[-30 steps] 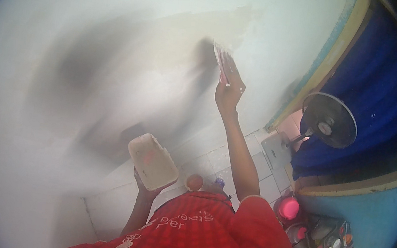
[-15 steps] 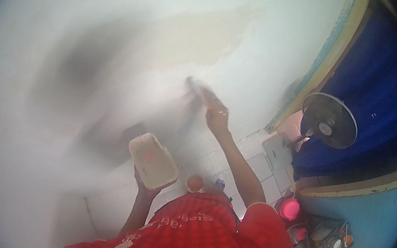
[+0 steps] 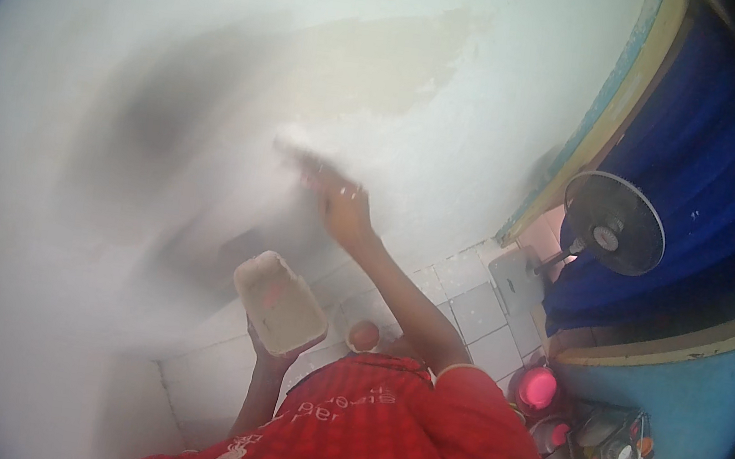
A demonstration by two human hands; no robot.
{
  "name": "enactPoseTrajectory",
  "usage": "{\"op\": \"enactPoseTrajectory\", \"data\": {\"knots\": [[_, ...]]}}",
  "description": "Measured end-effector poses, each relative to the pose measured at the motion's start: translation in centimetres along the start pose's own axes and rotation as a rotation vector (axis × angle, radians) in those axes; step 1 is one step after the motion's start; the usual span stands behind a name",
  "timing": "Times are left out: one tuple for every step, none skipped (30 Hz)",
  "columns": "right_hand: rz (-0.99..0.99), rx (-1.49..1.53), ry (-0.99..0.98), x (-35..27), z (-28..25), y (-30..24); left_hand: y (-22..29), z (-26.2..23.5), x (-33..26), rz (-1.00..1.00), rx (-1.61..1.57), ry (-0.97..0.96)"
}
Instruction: The person applies a white plaster-like substance to a ceiling using a trowel and a container. They repeatedly scoop material from a bucket, spread it on the ceiling, and smooth the surface. The camera is head-mounted and shows the hands and tools throughout.
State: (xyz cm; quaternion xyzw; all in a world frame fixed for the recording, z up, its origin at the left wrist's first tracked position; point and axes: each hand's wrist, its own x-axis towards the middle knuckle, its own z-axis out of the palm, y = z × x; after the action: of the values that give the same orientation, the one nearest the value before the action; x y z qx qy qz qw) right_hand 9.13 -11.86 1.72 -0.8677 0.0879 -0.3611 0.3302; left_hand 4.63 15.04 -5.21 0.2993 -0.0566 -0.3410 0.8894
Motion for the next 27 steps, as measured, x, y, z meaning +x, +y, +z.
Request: {"op": "enactPoseTrajectory", "data": {"knots": [[-0.018, 0.004, 0.016, -1.3, -0.1, 0.4, 0.3, 0.5, 0.1, -0.049, -0.127, -0.003], [-0.039, 0.008, 0.031, -2.6, -0.6, 1.3, 0.5, 0.4, -0.1, -0.032, -0.124, 0.015], [-0.065, 0.011, 0.124, -2.3, -2.9, 1.8, 0.5, 0.0, -0.3, -0.016, -0.127, 0.033], [-0.093, 0.014, 0.216, -2.1, -4.9, 1.9, 0.5, -0.3, -0.3, 0.001, -0.129, 0.05], [0.005, -0.237, 0.303, -1.1, -7.0, 4.7, 0.6, -0.8, -0.3, 0.019, -0.101, 0.021], [-0.004, -0.48, 0.519, 1.2, -9.8, 7.2, 0.4, -1.7, -0.3, 0.022, -0.073, -0.005], [0.308, -0.116, 0.478, 4.1, -13.1, 6.1, 0.6, -2.7, -0.4, 0.036, -0.045, -0.023], [0.258, -0.217, 0.625, 6.7, -15.9, 6.6, 0.7, -2.1, -0.7, 0.004, -0.084, -0.007], [0.144, -0.179, 0.796, 9.2, -17.4, 6.6, 0.8, -0.7, -0.8, -0.029, -0.123, 0.004], [0.025, -0.137, 0.966, 10.7, -18.2, 6.7, 0.8, 0.2, -1.0, -0.058, -0.161, 0.015], [0.037, -0.242, 0.898, 10.9, -17.4, 8.3, 0.4, 0.6, -0.7, -0.058, -0.141, 0.002], [0.008, -0.279, 0.857, 10.8, -14.8, 7.9, 0.1, 0.8, -0.5, -0.051, -0.118, -0.005], [-0.02, -0.308, 0.816, 10.8, -12.0, 7.4, 0.0, 0.9, -0.4, -0.041, -0.09, -0.011], [-0.175, -0.232, 0.745, 9.5, -8.8, 6.0, -0.1, 0.9, -0.3, -0.028, -0.066, -0.014], [-0.203, -0.176, 0.639, 7.1, -5.7, 4.1, -0.4, 1.0, -0.3, -0.015, -0.045, -0.016], [-0.288, -0.148, 0.489, 4.5, -3.3, 3.7, -0.8, 1.2, -0.2, -0.008, -0.029, -0.022], [-0.339, -0.08, 0.327, 2.1, -2.1, 0.5, -1.0, 1.0, 0.0, -0.058, -0.111, -0.009], [-0.26, -0.067, 0.064, -0.8, -0.2, 0.2, -1.1, 1.1, 0.4, -0.105, -0.188, 0.001], [-0.278, -0.11, -0.104, -2.7, 1.1, 0.4, -1.2, 1.3, 0.8, -0.152, -0.265, 0.003], [-0.257, -0.064, -0.062, -2.8, 0.9, 0.2, -1.3, 1.3, 0.7, -0.023, 0.014, -0.01], [-0.241, -0.028, -0.023, -2.6, -0.5, 0.3, -1.8, 1.7, 0.7, 0.108, 0.282, -0.027], [-0.226, 0.009, 0.014, -2.4, -1.9, 0.4, -1.9, 2.1, 0.9, 0.133, 0.31, -0.043], [-0.199, -0.062, 0.205, -0.8, -4.7, 1.1, -2.5, 2.8, 1.3, 0.149, 0.327, -0.069], [-0.172, -0.11, 0.391, 2.4, -6.9, 1.7, -1.7, 3.9, 1.5, 0.069, 0.116, -0.083], [-0.09, -0.194, 0.556, 4.9, -9.4, 1.9, -1.7, 4.2, 1.3, 0.033, 0.013, -0.085], [-0.01, -0.162, 0.68, 7.6, -12.2, 0.4, -1.7, 4.5, 1.0, 0.0, -0.091, -0.081], [-0.081, -0.078, 0.801, 9.7, -14.2, -0.9, -1.8, 4.5, 0.8, 0.007, -0.083, -0.075]]}}
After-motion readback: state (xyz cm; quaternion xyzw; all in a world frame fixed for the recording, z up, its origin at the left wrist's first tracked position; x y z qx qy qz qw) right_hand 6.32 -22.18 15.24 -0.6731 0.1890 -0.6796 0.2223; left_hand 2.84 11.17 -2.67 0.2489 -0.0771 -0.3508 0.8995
